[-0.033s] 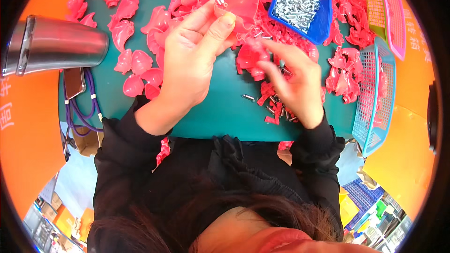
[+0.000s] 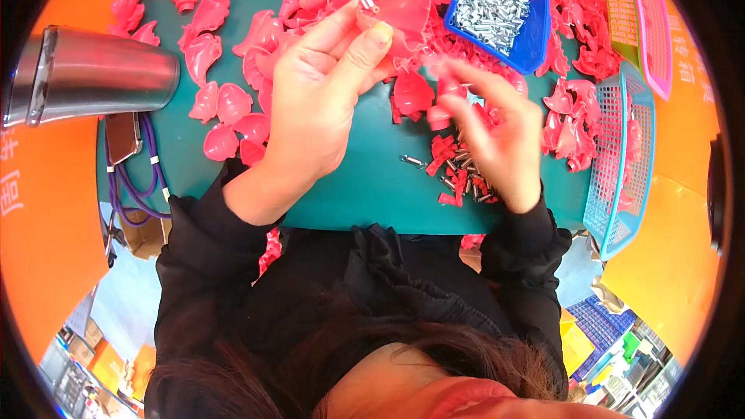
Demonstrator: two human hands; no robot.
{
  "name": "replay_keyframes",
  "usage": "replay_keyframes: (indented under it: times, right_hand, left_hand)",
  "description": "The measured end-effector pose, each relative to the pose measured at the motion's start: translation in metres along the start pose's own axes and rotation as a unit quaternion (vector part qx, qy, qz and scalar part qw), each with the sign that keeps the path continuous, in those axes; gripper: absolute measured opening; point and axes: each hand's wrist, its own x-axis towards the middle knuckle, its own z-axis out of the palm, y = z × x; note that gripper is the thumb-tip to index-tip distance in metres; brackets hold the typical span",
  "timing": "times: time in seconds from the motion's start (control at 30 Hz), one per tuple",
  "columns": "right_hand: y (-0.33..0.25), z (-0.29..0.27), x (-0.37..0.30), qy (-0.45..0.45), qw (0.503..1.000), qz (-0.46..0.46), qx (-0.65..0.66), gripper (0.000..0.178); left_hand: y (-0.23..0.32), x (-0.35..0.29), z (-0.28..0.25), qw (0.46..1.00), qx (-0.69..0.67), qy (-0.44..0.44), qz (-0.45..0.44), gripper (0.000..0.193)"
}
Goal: The person is assembling pink toy parts by inserting small white pins into them manually.
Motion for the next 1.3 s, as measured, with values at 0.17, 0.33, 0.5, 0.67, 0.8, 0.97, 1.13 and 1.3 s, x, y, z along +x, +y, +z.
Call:
replay_keyframes:
  times: [0.17, 0.33, 0.5, 0.67, 0.8, 0.97, 1.13, 1.3]
  right_hand:
    - [0.004, -0.007, -0.003, 0.132, 0.96, -0.014, 0.248, 0.031]
    - [0.007, 0.003, -0.001, 0.09, 0.966, -0.032, 0.239, 0.033]
    - [0.01, 0.002, -0.003, 0.09, 0.964, -0.043, 0.248, 0.033]
    - [0.008, 0.0, -0.003, 0.07, 0.972, -0.036, 0.222, 0.033]
    - [0.01, -0.001, -0.004, 0.071, 0.971, -0.043, 0.222, 0.033]
    - [0.007, 0.006, -0.005, 0.072, 0.972, -0.04, 0.22, 0.032]
    - [0.005, 0.004, -0.005, 0.06, 0.979, -0.034, 0.191, 0.032]
    - [0.004, 0.001, -0.004, 0.033, 0.981, -0.01, 0.189, 0.03]
  left_hand:
    - [-0.001, -0.008, 0.004, 0.996, -0.008, -0.034, -0.087, 0.024]
    - [0.0, -0.011, 0.006, 0.988, 0.045, -0.065, -0.133, 0.013]
    - [0.002, -0.01, 0.006, 0.986, 0.048, -0.08, -0.141, 0.013]
    - [0.003, -0.011, 0.006, 0.984, 0.077, -0.073, -0.143, 0.018]
    - [0.004, -0.011, 0.007, 0.985, 0.079, -0.08, -0.134, 0.028]
    - [0.002, -0.013, 0.009, 0.99, 0.049, -0.072, -0.108, 0.033]
    - [0.003, -0.013, 0.008, 0.99, 0.047, -0.082, -0.104, 0.032]
    - [0.003, -0.014, 0.007, 0.988, 0.054, -0.089, -0.111, 0.039]
